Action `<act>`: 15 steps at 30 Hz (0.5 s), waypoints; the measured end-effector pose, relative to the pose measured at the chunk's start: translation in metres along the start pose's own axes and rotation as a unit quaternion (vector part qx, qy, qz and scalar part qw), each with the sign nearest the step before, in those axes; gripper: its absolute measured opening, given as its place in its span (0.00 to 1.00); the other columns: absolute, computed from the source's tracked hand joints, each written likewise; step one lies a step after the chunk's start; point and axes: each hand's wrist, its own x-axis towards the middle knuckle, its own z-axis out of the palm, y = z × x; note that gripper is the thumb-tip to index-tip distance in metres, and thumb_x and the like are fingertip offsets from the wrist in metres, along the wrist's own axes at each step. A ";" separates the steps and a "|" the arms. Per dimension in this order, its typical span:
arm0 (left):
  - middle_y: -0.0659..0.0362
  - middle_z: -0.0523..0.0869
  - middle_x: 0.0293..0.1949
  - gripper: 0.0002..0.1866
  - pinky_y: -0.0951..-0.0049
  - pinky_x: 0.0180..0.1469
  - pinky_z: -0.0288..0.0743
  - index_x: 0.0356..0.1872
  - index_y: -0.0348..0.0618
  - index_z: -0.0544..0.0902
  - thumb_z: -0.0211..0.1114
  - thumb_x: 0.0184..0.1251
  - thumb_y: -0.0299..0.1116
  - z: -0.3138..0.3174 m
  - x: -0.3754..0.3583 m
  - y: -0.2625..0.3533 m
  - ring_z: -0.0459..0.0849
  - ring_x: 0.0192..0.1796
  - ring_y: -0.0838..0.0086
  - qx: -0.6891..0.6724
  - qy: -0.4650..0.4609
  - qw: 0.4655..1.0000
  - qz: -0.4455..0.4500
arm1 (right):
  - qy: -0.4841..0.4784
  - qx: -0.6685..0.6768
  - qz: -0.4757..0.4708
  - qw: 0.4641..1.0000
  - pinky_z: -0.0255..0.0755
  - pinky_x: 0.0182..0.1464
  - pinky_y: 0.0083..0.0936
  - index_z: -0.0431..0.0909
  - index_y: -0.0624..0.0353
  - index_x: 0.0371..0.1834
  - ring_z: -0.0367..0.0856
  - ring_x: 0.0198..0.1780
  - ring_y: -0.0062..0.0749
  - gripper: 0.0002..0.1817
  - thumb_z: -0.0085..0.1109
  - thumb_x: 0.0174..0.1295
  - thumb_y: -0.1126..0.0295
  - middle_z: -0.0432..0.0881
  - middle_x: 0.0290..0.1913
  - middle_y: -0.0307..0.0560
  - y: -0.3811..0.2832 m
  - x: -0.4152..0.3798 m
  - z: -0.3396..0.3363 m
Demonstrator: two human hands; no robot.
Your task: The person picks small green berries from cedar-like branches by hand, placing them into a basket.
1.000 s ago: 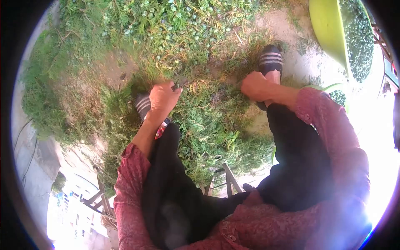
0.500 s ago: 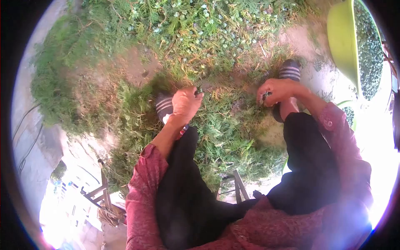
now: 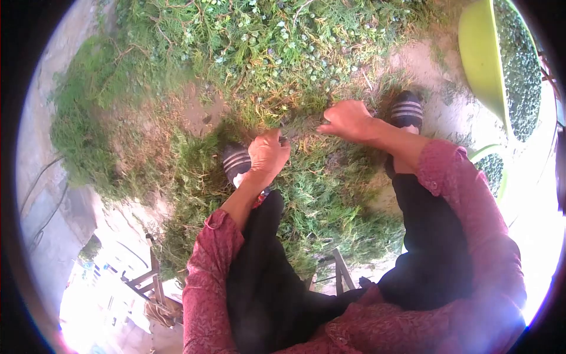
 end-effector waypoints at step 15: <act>0.57 0.81 0.28 0.09 0.76 0.26 0.72 0.30 0.40 0.79 0.68 0.46 0.26 -0.046 -0.018 0.052 0.78 0.24 0.77 -0.272 0.066 0.943 0.181 | -0.152 0.741 0.077 0.650 0.71 0.27 0.25 0.74 0.58 0.42 0.77 0.32 0.28 0.16 0.53 0.58 0.59 0.78 0.37 0.44 0.006 0.007 0.016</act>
